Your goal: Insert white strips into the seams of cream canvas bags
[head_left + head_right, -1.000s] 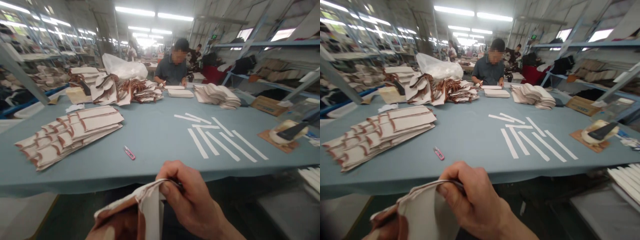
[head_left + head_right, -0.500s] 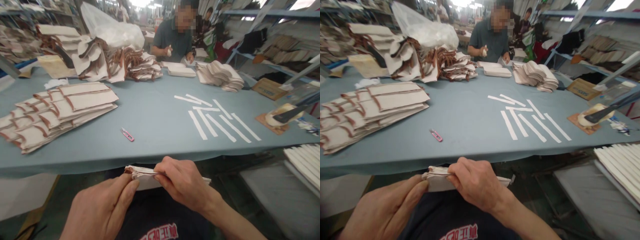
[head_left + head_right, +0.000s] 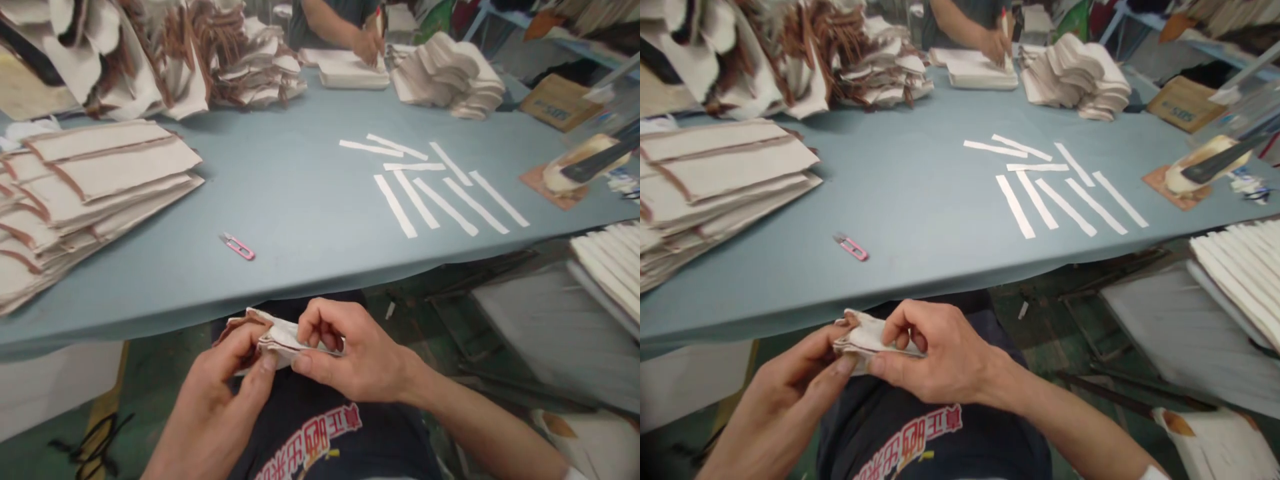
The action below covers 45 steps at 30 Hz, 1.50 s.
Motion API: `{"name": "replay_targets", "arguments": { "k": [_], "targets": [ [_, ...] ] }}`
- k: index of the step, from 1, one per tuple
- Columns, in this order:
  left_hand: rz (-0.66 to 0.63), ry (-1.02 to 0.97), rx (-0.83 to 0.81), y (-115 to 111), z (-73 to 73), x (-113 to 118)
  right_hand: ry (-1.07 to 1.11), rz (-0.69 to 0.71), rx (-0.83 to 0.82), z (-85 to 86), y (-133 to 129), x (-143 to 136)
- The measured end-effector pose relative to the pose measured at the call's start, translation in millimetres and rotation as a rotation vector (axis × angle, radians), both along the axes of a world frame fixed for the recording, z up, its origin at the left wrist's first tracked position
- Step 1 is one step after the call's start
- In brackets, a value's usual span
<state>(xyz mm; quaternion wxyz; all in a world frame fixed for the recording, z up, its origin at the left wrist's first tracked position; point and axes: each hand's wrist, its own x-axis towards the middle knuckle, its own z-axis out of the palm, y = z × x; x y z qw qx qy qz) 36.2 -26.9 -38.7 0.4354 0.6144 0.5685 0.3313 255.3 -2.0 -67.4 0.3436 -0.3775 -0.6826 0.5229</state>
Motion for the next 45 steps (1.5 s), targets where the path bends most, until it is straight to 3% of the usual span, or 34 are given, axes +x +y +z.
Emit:
{"name": "replay_targets", "arguments": {
  "k": [5, 9, 12, 15, 21, 25, 31, 42, 45],
  "targets": [
    [-0.032, 0.090, -0.041, -6, -6.0, 2, 0.112, 0.124, -0.448, 4.8, 13, -5],
    [0.037, 0.052, -0.017, -5, -2.9, 6, 0.258, 0.190, -0.618, -3.9, 19, -6],
    [0.005, 0.029, -0.023, -1, 0.9, 9, 0.311, 0.232, -0.662, -14.2, 17, -5],
    [-0.019, -0.002, -0.051, 4, 0.3, 10, 0.284, 0.205, -0.584, -18.8, 14, -4],
    [-0.011, -0.058, -0.090, 10, -8.0, 5, 0.024, 0.084, -0.116, -5.9, 8, 3],
    [-0.036, -0.122, -0.119, 11, -10.5, 3, -0.053, 0.090, 0.018, 0.2, 7, 8],
    [-0.058, -0.183, -0.140, 16, -15.5, 7, -0.098, 0.030, 0.244, -4.9, 5, 7],
    [-0.043, -0.199, -0.177, 11, -30.6, 1, 0.007, 0.062, -0.150, -9.8, 13, 6],
    [-0.008, -0.186, -0.176, 10, -30.6, 5, -0.003, 0.055, -0.154, -11.8, 12, 5]
  ]
}}
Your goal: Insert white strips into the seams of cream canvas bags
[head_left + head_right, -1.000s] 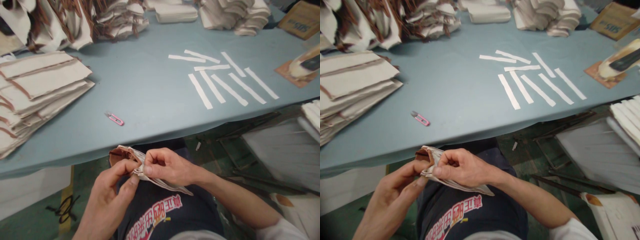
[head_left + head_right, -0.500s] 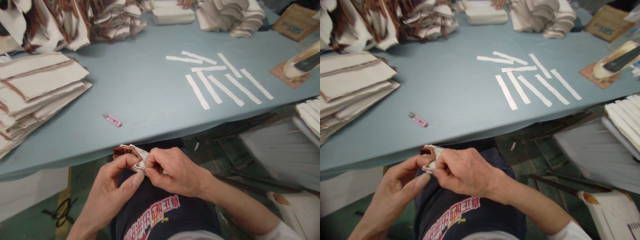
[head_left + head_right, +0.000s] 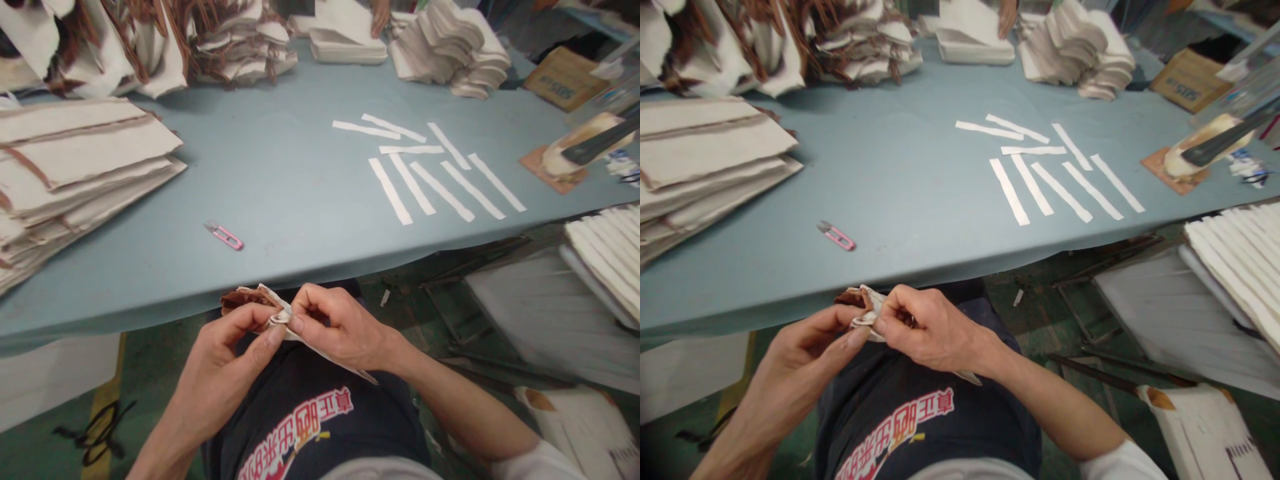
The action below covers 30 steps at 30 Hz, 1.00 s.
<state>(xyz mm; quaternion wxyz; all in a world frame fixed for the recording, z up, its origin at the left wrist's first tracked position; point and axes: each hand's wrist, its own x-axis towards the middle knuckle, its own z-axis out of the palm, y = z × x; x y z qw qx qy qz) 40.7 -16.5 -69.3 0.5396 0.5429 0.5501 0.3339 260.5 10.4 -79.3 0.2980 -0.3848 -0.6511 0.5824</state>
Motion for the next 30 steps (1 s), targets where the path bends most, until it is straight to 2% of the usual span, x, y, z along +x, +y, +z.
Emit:
{"name": "replay_targets", "arguments": {
  "k": [4, 7, 9, 11, 13, 15, 17, 19, 23, 25, 27, 30],
  "targets": [
    [0.040, 0.040, 0.008, 1, 6.1, 6, -0.091, -0.033, 0.203, 2.2, 0, 3],
    [0.056, 0.104, 0.051, 2, 11.1, 11, -0.274, -0.046, 0.553, 9.6, 4, 7],
    [0.058, 0.137, 0.089, 1, 12.3, 13, -0.386, -0.014, 0.811, 16.2, 8, 9],
    [0.058, 0.151, 0.118, 0, 11.4, 15, -0.469, 0.030, 0.988, 22.5, 10, 10],
    [0.063, 0.165, 0.140, -1, 9.2, 16, -0.532, 0.068, 1.066, 27.5, 12, 10],
    [0.064, 0.193, 0.169, -2, 7.1, 18, -0.582, 0.099, 1.078, 30.2, 13, 10],
    [0.068, 0.220, 0.194, -3, 6.0, 19, -0.612, 0.122, 1.032, 30.6, 14, 8],
    [0.082, 0.227, 0.206, -2, 6.0, 21, -0.596, 0.137, 0.888, 29.0, 16, 6],
    [0.098, 0.198, 0.191, 1, 5.4, 22, -0.344, 0.124, 0.374, 22.9, 23, 1],
    [0.078, 0.170, 0.167, 3, 4.4, 21, -0.217, 0.105, 0.171, 20.3, 25, 0],
    [0.044, 0.134, 0.118, 4, 3.5, 17, -0.166, 0.101, 0.042, 19.1, 26, -1],
    [-0.032, 0.091, 0.044, 5, 2.5, 11, -0.137, 0.118, -0.036, 19.3, 27, 0]
  ]
}}
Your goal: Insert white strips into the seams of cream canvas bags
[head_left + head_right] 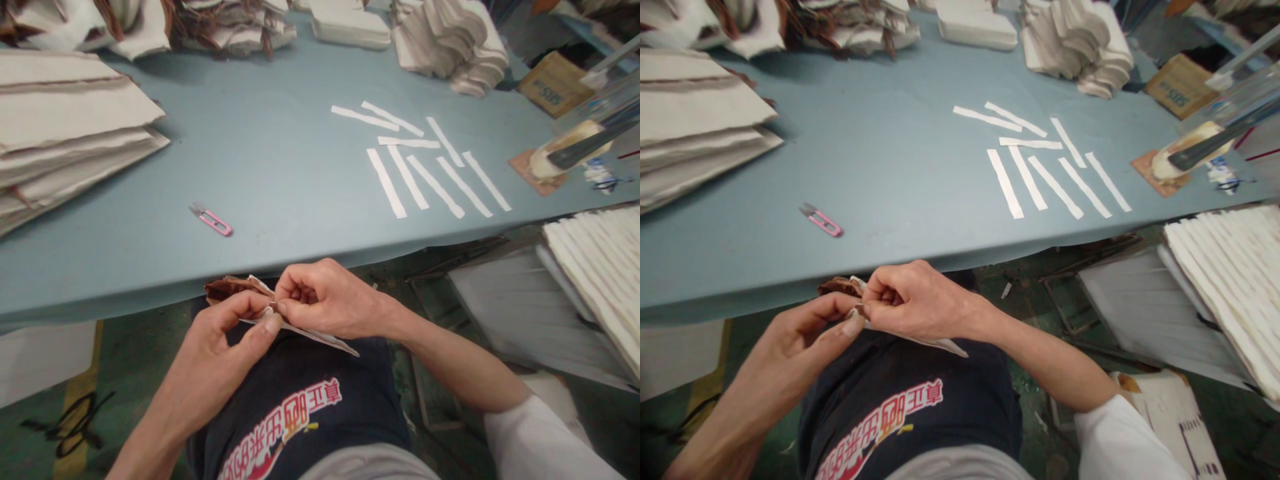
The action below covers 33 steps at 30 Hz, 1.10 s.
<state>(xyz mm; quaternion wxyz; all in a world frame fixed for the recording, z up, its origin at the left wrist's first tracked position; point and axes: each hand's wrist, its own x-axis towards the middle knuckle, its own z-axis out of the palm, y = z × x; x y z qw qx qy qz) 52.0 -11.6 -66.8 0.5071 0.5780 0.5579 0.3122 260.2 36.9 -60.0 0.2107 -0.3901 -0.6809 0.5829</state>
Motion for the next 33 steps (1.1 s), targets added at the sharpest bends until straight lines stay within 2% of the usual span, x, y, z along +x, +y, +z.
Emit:
{"name": "replay_targets", "arguments": {
  "k": [4, 9, 14, 19, 27, 31, 33],
  "targets": [
    [-0.054, -0.011, 0.026, -1, -1.1, -6, 0.057, 0.019, -0.047, -1.6, 1, 2],
    [-0.077, 0.056, 0.101, -3, 2.8, -10, 0.120, 0.032, -0.215, -7.4, 6, 5],
    [-0.099, 0.065, 0.025, 5, 6.5, -1, 0.083, 0.036, -0.231, -8.4, 10, 5],
    [-0.076, 0.038, -0.016, 9, 0.3, 3, 0.064, 0.092, -0.256, -9.5, 15, 1],
    [-0.048, -0.033, -0.099, 5, -3.6, -4, 0.104, 0.183, -0.017, -12.0, 25, 5],
    [-0.024, 0.012, -0.066, 6, -9.3, -6, 0.116, 0.166, 0.026, -17.1, 27, 4],
    [0.002, 0.000, -0.055, 6, -11.7, -7, 0.101, 0.110, 0.040, -17.1, 24, 3]
  ]
}}
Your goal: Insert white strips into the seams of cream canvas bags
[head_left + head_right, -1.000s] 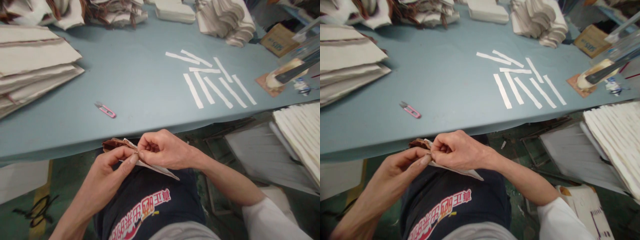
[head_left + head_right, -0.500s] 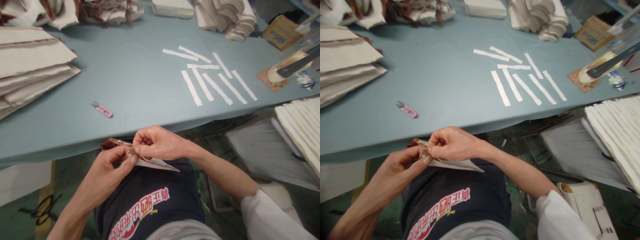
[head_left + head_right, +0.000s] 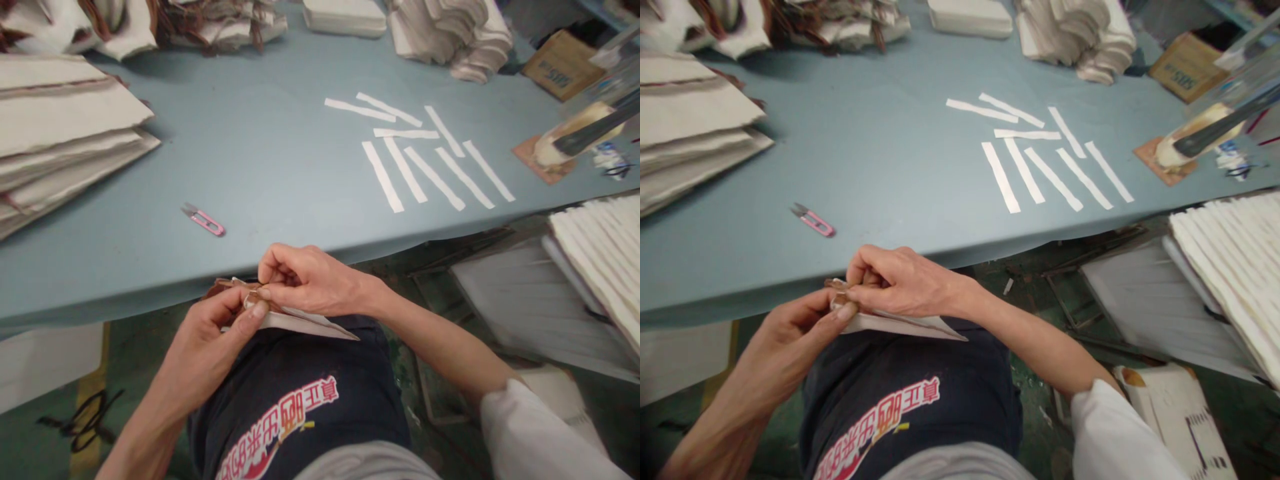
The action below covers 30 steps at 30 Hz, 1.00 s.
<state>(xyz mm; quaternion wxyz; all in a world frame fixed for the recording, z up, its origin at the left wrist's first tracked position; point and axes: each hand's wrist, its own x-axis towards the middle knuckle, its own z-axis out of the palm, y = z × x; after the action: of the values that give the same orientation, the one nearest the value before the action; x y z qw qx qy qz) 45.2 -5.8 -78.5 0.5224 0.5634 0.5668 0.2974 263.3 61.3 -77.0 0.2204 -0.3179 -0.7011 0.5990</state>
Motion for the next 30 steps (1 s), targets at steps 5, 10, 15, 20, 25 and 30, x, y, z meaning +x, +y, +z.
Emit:
{"name": "replay_targets", "arguments": {
  "k": [5, 10, 15, 20, 25, 30],
  "targets": [
    [0.098, -0.002, 0.082, -4, -1.5, 1, -0.093, -0.234, 0.052, 7.8, -24, 1],
    [0.161, -0.002, 0.133, -11, -6.2, 7, -0.254, -0.353, 0.185, 2.4, -57, -9],
    [0.199, 0.050, 0.145, -17, -13.7, 11, -0.313, -0.477, 0.288, -15.0, -71, -21],
    [0.290, 0.003, 0.126, -19, -21.1, 14, -0.215, -0.415, -0.127, -20.9, -68, -21],
    [0.417, -0.109, 0.036, -19, -34.8, 22, -0.126, -0.432, -0.230, -30.2, -72, -31],
    [0.547, -0.214, 0.001, -19, -41.5, 34, -0.046, -0.406, -0.097, -40.2, -79, -41]
  ]
}}
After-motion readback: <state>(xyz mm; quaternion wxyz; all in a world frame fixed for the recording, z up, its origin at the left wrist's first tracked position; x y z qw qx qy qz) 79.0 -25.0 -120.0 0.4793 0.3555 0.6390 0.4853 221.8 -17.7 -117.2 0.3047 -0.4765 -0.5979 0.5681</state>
